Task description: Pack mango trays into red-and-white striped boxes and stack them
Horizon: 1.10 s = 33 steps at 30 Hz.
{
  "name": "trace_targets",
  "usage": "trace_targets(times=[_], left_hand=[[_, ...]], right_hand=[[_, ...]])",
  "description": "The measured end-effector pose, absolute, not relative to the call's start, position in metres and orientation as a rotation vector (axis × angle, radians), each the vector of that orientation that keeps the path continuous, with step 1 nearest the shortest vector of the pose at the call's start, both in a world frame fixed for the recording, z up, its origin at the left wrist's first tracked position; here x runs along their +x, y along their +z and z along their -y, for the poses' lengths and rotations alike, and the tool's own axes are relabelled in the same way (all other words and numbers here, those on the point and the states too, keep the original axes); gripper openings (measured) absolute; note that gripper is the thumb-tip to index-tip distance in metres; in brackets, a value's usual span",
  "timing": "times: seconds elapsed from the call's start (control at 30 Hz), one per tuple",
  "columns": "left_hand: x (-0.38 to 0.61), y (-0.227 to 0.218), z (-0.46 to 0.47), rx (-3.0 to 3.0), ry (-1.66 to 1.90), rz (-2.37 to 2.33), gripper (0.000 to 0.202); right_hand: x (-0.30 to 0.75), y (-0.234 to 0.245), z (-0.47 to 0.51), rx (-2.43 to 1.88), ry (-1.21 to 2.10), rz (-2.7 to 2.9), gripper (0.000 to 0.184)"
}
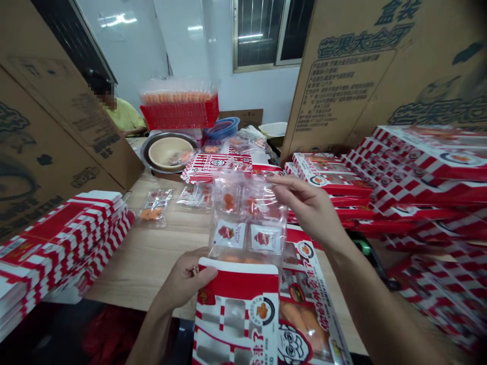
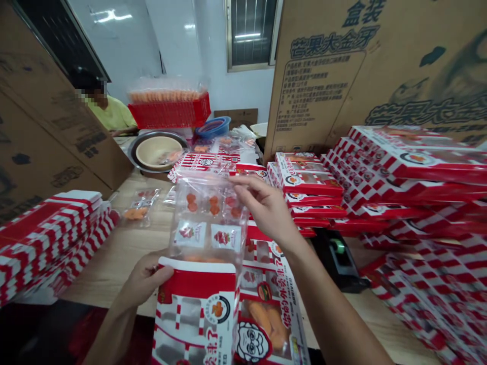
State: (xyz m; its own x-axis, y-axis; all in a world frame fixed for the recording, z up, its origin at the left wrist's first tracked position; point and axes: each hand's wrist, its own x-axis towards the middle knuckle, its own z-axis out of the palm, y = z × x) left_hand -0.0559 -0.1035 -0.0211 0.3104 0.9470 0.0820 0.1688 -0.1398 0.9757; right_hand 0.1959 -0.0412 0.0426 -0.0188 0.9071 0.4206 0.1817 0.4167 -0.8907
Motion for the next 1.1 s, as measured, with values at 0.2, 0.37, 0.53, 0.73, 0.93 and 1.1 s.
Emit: trace_targets(times=[0.2,0.37,0.53,0.73,0.93,1.1], left_hand=[[-0.048,-0.049,0.121,1.020,1.431,-1.418,0.018],[-0.045,-0.041,0.123,1.050,1.323,-1.404,0.021],[-0.043,-0.039,0.120,1.169,1.248,-1.346,0.028],[-0.043,-0.063,0.118,0.941,1.409,-1.433,0.029],[-0.054,-0.066,0.116,1.241,1.231,-1.342,0.025],[-0.058,-0.041,0.120,1.216,1.161,-1.343,0.031]], right_hand=[[0.211,0.027,0.050,-0.931,1.072,1.858,0.024],[0.211,0.033,0.041,-0.993,1.021,1.880,0.024],[0.202,0.049,0.033,-0.938,0.945,1.969,0.023],[0.193,0.024,0.049,-0.704,1.255,2.252,0.022],[0.193,-0.003,0.067,-0.601,1.619,2.278,0.022],[0.192,-0.015,0.098,-0.813,1.558,1.970,0.019]])
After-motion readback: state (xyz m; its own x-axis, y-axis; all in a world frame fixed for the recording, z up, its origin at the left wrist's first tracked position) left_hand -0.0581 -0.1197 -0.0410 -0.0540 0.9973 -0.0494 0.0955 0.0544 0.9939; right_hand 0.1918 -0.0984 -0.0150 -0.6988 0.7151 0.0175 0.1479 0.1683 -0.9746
